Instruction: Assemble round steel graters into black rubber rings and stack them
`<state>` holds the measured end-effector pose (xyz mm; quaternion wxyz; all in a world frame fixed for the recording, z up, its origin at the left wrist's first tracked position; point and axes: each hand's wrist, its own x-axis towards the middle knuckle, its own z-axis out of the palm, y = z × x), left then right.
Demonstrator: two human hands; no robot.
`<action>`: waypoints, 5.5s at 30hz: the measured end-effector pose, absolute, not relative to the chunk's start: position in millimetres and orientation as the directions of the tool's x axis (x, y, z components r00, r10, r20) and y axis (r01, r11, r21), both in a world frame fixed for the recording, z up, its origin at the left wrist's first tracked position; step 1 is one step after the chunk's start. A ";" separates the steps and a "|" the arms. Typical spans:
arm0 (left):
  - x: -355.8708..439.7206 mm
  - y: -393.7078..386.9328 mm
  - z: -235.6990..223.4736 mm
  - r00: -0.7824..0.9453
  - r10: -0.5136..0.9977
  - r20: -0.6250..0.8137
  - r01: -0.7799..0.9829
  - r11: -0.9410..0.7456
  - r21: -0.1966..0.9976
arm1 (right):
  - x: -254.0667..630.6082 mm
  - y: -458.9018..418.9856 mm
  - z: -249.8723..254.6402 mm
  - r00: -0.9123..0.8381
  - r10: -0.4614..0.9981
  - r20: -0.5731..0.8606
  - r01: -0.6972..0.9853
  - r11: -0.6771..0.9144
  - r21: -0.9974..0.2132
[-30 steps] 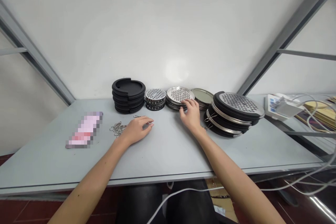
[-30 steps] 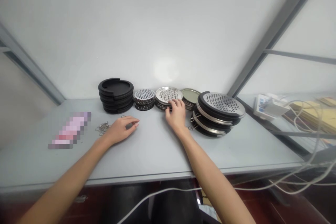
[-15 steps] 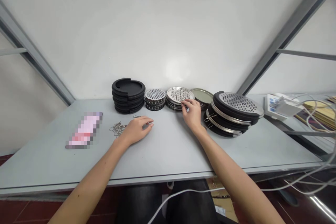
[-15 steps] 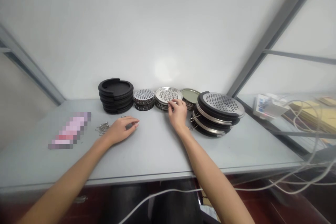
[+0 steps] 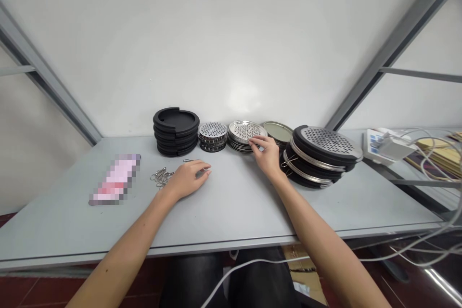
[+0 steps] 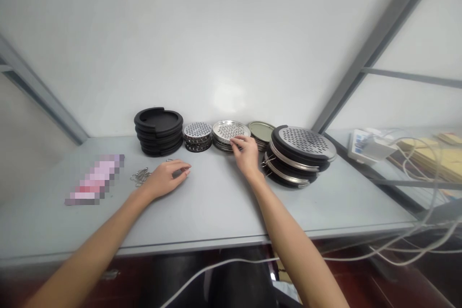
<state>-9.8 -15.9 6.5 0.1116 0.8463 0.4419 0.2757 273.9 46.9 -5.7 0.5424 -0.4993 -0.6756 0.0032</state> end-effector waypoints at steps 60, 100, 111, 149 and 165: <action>-8.4 -15.5 5.6 0.480 0.804 0.351 0.699 -0.592 0.401 | 298.3 93.7 -15.0 0.480 0.617 0.624 0.694 0.169 -0.700; -5.7 -16.8 2.3 0.516 0.785 0.344 0.694 -0.618 0.369 | 294.4 85.1 -13.8 0.432 0.629 0.646 0.712 0.201 -0.672; -4.8 -18.2 4.5 0.514 0.785 0.347 0.691 -0.618 0.375 | 296.5 88.6 -14.6 0.421 0.633 0.649 0.747 0.163 -0.644; -4.8 -17.5 2.7 0.518 0.794 0.318 0.710 -0.607 0.358 | 296.9 88.1 -4.7 0.455 0.634 0.625 0.678 0.208 -0.705; -5.9 -16.5 0.4 0.524 0.784 0.333 0.698 -0.619 0.360 | 284.6 75.8 9.2 0.324 0.515 0.794 0.753 0.368 -0.546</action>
